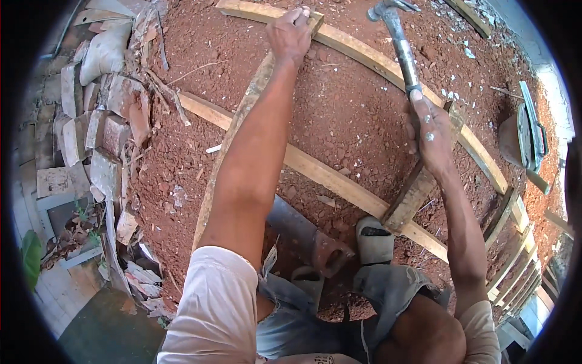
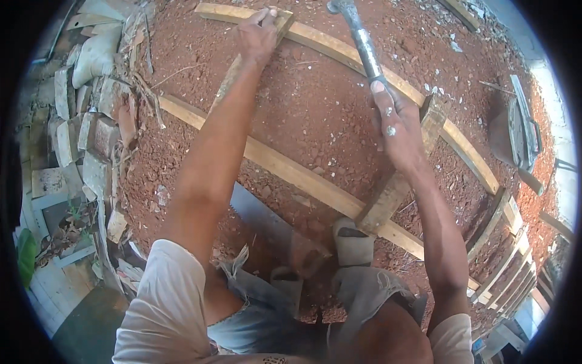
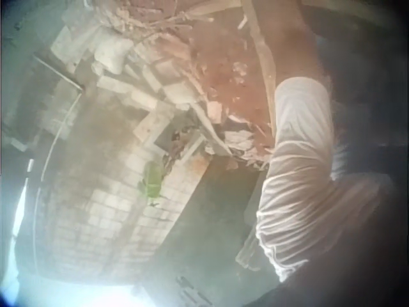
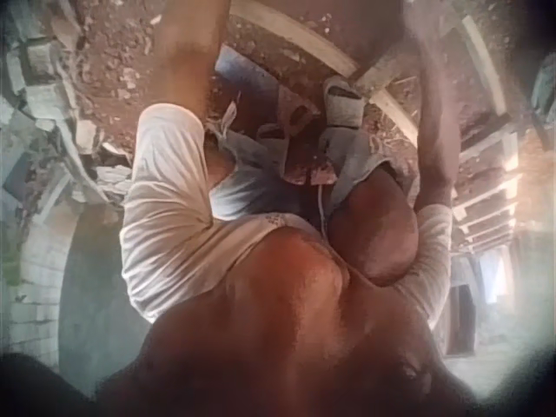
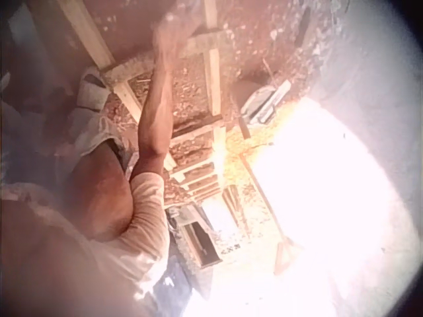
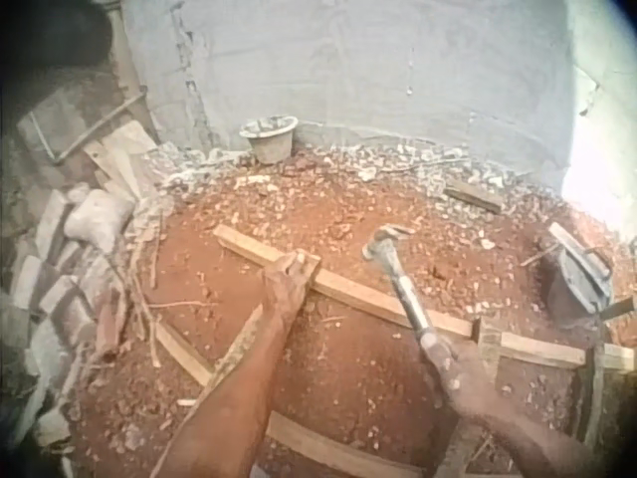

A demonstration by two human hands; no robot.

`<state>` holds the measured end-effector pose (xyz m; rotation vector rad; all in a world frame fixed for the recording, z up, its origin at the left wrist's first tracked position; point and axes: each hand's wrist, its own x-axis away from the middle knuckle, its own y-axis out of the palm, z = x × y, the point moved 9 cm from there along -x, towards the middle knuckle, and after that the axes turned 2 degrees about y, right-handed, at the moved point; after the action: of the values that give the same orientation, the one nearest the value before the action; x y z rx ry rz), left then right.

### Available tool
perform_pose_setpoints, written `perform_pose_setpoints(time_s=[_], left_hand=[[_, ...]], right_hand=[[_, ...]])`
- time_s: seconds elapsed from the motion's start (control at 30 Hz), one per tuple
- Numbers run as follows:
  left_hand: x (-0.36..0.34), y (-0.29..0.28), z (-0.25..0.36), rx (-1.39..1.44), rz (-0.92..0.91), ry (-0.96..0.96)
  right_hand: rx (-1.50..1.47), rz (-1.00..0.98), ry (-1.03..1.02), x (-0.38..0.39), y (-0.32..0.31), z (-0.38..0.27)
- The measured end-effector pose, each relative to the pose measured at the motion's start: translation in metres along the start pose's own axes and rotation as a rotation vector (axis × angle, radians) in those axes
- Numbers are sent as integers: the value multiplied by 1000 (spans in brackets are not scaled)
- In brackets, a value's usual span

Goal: Sawing a wooden plank and hammering nails into a wooden structure.

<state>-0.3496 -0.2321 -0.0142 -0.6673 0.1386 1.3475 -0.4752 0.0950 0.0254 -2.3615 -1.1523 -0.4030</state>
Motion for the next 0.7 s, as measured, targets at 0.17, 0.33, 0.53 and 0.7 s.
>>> perform_pose_setpoints(time_s=[0.17,0.33,0.53,0.7], left_hand=[[-5,1,-4,-22,-31,34],[-3,18,-6,-284,-206,55],[-3,17,-1,-297,-224,95],[-2,13,-1,-291,-187,58]], right_hand=[[356,-14,-306,-42,32,-60],[352,10,-396,-49,50,-85],[561,1,-377,-56,70,-95],[465,25,-290,-65,62,-90]])
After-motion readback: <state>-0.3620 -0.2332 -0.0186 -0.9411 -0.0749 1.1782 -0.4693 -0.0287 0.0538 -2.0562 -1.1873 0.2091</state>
